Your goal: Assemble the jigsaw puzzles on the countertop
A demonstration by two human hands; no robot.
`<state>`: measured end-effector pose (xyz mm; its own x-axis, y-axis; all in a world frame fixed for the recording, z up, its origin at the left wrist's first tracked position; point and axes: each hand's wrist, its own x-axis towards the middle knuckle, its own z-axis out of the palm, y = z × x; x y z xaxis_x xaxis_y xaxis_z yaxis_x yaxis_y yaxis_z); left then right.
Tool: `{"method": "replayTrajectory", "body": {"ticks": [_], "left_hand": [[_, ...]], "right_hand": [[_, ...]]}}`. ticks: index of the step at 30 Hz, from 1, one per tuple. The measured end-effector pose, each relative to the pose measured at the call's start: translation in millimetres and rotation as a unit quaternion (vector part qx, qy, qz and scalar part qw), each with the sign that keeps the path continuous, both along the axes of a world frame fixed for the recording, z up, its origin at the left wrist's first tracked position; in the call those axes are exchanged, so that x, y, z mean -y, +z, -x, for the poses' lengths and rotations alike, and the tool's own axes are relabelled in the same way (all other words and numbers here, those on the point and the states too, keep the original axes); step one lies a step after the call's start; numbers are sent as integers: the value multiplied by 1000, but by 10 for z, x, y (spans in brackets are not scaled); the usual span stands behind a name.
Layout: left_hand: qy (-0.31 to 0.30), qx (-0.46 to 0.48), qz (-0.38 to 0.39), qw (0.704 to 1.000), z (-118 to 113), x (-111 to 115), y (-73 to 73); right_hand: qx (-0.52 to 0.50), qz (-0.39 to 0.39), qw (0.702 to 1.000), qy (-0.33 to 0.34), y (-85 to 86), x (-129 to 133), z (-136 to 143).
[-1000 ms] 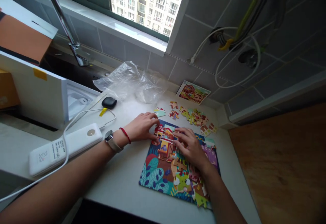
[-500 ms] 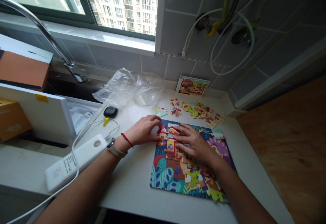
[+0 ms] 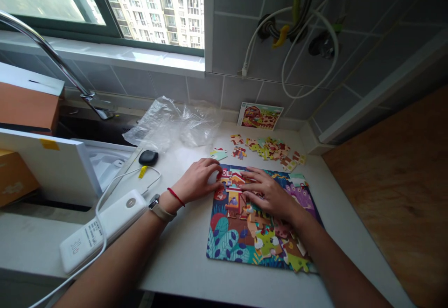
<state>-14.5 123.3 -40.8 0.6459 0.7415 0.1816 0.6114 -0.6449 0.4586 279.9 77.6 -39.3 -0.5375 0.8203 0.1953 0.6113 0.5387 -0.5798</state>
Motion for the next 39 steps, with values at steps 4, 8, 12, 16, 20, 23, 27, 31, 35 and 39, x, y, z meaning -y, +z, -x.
{"method": "replayTrajectory", "body": {"ticks": [4,8,12,16,20,23,27,31,35,39], "left_hand": [[13,7,-10,1000,-39,6,-56],[11,17,-7,1000,-35,-9,-87],[8,14,3,1000,-17,-28,-90],[10,14,6,1000,-16,-29,-87],[14,32,-8,999,-27,-17,-67],[5,54,-28,998,-49,3,-37],[-12,88,-51,995,-96,38,3],[-29,116,-71,990,-166,68,15],[-40,139,-75,987,-285,105,-28],[-48,111,-76,990,-438,126,-87]], "right_hand": [[-11,-40,993,-111,8,-108,-171],[25,-30,990,-139,-41,-165,-269],[60,-23,990,-125,-73,-148,-264],[62,-17,990,-129,-65,-144,-285],[54,-23,989,-135,-77,-164,-308],[56,-33,990,-125,-101,-171,-301],[58,-32,991,-116,-103,-166,-290],[55,-11,992,-111,-72,-158,-298],[49,17,994,-98,-49,-156,-327],[40,47,994,-87,-29,-138,-372]]}}
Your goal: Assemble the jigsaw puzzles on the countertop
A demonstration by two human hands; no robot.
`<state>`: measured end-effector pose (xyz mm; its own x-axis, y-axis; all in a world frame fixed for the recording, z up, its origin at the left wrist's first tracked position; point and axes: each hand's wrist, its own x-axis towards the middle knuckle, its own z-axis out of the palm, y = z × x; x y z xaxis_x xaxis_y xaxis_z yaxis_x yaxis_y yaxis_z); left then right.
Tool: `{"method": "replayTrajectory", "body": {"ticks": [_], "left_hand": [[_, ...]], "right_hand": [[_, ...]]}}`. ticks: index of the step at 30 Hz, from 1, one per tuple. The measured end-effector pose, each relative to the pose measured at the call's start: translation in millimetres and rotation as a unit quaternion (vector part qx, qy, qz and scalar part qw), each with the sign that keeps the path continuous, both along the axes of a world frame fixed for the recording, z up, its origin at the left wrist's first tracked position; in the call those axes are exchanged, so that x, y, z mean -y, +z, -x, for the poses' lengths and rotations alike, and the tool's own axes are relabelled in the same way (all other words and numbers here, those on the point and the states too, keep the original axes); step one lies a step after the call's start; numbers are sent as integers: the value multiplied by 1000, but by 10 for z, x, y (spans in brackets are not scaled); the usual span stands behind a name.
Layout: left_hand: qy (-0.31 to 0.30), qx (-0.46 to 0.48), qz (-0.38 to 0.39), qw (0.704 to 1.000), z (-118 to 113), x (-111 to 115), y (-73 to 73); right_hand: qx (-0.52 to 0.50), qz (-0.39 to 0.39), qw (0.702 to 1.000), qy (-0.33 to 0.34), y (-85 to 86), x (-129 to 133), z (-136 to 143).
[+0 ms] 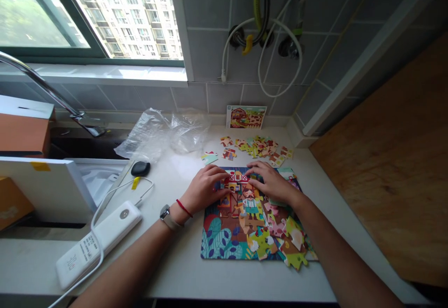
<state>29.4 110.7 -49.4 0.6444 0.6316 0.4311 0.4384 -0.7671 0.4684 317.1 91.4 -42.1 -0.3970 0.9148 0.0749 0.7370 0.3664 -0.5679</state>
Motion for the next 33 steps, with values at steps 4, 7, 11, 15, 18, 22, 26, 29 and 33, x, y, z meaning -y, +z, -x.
{"method": "replayTrajectory", "body": {"ticks": [4,7,11,15,18,22,26,29,33], "left_hand": [[-1,-38,-34,999,-121,-27,0],[-8,-48,-45,998,-158,-58,5],[-25,-50,-47,997,-160,-76,-19],[-34,-53,-46,997,-172,-53,-40],[-38,-47,-37,997,-200,-25,-45],[-37,-40,-34,998,-234,6,-42],[-30,-49,-28,998,-244,25,-23],[-32,-51,-28,998,-237,28,-11],[-31,-50,-27,998,-217,19,-24]], "right_hand": [[-12,21,1000,5,22,39,-49],[-19,30,999,6,26,58,-90],[-23,32,999,2,19,62,-142],[-23,34,999,0,22,60,-175],[-22,37,999,-3,30,57,-187],[-21,39,999,1,40,52,-206],[-23,42,999,8,33,41,-240],[-28,44,999,14,20,29,-263],[-38,41,998,25,12,17,-285]]}}
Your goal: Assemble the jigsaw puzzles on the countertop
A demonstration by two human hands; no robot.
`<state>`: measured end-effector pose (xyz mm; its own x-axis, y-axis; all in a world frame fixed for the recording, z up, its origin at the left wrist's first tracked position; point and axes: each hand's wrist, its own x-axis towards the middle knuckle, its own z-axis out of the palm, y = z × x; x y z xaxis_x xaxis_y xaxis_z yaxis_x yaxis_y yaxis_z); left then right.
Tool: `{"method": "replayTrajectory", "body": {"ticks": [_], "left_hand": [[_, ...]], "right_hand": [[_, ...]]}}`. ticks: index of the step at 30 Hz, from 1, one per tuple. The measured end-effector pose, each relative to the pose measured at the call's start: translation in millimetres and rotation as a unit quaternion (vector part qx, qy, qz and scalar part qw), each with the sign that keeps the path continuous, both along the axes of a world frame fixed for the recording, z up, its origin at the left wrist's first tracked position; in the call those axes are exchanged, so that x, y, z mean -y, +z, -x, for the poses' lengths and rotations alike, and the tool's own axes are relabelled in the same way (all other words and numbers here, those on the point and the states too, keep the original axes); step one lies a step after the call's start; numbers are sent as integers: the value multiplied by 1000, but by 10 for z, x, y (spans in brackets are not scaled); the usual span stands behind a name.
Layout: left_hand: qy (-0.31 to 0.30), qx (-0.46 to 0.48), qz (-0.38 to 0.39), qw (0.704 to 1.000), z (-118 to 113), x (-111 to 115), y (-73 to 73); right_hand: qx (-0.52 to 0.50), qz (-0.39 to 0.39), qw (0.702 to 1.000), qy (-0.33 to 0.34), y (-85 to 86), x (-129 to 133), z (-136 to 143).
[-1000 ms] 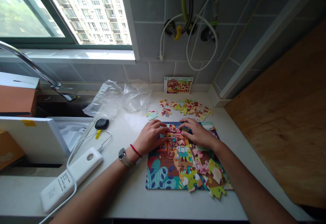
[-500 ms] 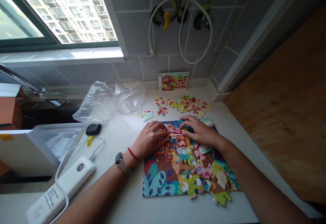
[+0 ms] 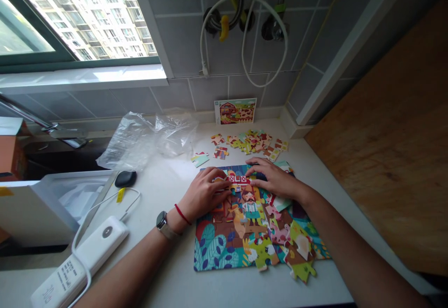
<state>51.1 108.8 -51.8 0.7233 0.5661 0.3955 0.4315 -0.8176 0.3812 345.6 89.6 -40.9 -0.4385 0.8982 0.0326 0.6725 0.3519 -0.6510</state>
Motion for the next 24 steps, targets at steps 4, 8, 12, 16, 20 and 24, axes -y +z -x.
{"method": "replayTrajectory", "body": {"ticks": [4,8,12,16,20,24], "left_hand": [[-2,-9,3,1000,14,-5,-20],[-1,-9,6,1000,14,-1,-29],[-2,-11,6,1000,21,-2,-32],[-2,-16,5,1000,24,-3,-19],[-1,-18,5,1000,8,5,10],[-2,-19,-2,1000,-2,3,26]], "right_hand": [[3,5,1000,3,11,-3,-11],[5,9,1000,4,13,-6,-14],[3,7,1000,2,-1,-11,-19],[-3,2,1000,2,3,-11,-24],[-1,-2,1000,3,16,-3,-20],[-3,-9,1000,3,5,2,-22]]}}
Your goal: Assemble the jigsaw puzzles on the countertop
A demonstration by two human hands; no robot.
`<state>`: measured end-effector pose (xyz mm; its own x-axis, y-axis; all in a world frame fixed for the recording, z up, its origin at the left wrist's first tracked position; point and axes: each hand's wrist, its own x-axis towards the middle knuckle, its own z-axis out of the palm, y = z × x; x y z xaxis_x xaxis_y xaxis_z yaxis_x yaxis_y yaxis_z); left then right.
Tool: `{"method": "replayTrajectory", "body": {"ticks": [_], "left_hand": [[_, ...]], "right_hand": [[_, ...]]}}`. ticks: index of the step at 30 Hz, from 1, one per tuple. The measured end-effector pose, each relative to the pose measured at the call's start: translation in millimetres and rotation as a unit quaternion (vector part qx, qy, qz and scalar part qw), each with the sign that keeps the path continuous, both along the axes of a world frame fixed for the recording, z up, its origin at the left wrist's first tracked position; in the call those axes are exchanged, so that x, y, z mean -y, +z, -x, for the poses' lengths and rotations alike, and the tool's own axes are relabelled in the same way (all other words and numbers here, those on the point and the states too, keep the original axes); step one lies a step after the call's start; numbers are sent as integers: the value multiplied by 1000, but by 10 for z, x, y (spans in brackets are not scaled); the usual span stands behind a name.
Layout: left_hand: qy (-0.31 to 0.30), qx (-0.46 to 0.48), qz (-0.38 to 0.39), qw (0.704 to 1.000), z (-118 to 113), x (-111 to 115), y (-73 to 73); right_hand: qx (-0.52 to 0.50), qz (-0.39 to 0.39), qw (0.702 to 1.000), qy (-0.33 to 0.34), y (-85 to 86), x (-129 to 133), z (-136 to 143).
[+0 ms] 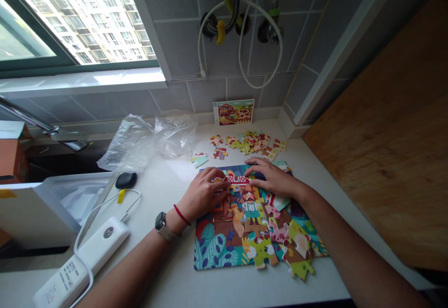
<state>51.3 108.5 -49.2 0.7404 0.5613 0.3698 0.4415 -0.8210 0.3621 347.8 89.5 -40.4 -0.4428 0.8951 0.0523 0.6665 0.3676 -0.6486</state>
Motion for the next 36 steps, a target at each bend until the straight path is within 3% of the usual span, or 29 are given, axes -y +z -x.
{"method": "replayTrajectory", "body": {"ticks": [36], "left_hand": [[-1,19,13,1000,17,8,-73]], "right_hand": [[17,18,1000,-1,3,4,12]]}}
